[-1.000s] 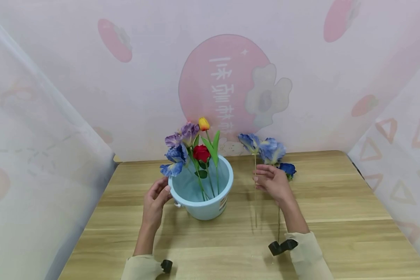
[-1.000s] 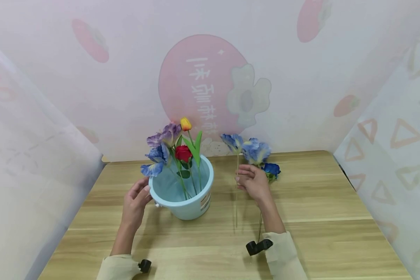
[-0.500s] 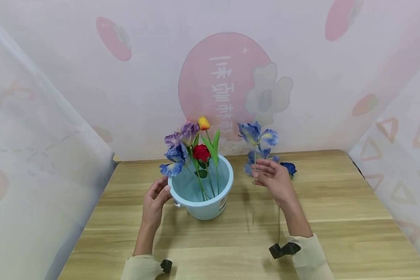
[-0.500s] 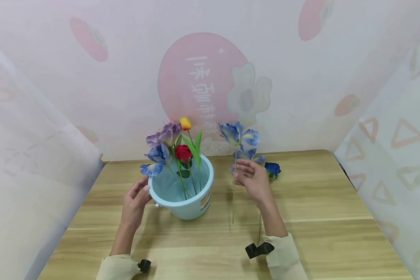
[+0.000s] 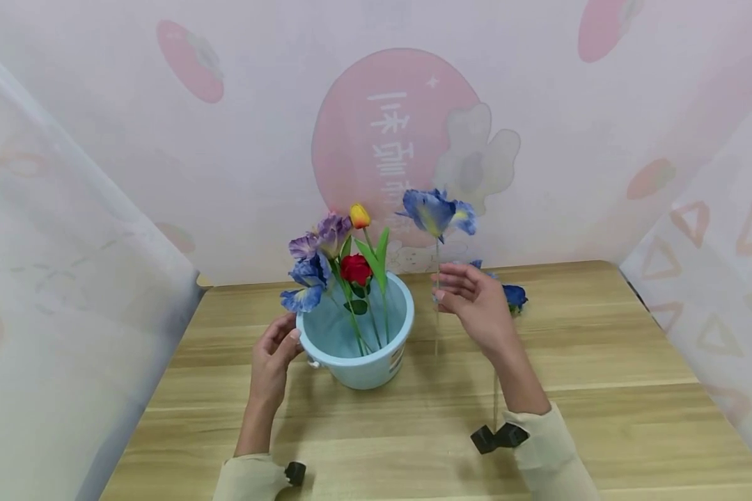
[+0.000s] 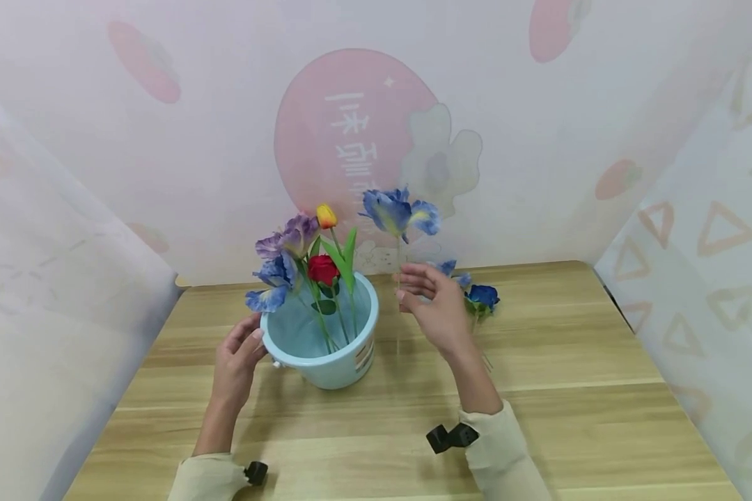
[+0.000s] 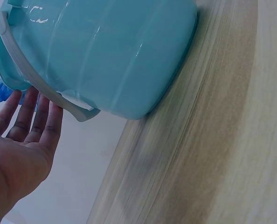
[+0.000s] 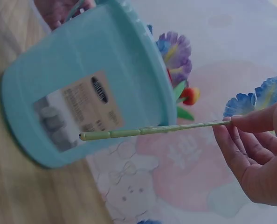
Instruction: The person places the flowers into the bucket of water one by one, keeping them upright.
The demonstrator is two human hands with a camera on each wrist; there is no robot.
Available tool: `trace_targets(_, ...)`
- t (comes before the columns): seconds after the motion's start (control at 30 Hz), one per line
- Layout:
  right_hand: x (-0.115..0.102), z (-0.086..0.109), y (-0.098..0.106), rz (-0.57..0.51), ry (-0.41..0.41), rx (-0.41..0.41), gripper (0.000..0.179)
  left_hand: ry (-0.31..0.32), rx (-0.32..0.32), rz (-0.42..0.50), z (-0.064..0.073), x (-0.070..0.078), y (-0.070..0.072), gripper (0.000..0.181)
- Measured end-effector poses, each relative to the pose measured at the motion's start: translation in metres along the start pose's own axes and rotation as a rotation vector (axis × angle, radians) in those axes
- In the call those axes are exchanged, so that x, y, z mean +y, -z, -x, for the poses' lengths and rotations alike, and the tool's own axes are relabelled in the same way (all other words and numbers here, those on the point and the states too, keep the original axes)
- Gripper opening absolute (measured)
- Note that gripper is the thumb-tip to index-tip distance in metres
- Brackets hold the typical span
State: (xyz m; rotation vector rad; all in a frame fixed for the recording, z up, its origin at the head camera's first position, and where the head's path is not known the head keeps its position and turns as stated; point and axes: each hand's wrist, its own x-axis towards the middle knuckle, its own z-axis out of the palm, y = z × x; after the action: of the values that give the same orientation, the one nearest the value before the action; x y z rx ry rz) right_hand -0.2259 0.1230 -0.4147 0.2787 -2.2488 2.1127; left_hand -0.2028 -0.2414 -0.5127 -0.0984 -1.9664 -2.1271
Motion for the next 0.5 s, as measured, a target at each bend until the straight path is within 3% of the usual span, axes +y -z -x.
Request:
trace_targets(0.27,-0.043,-0.016,-0.018,-0.010,0.099,-0.039,0.042,0.001,0.004,0.011,0.000,0.000,0.001,0.038)
trace_targets(0.5,-0.064,-0.021,-0.029,-0.063,0.134,-0.052,0.041,0.004,0.003,0.008,0.000,0.000,0.001,0.037)
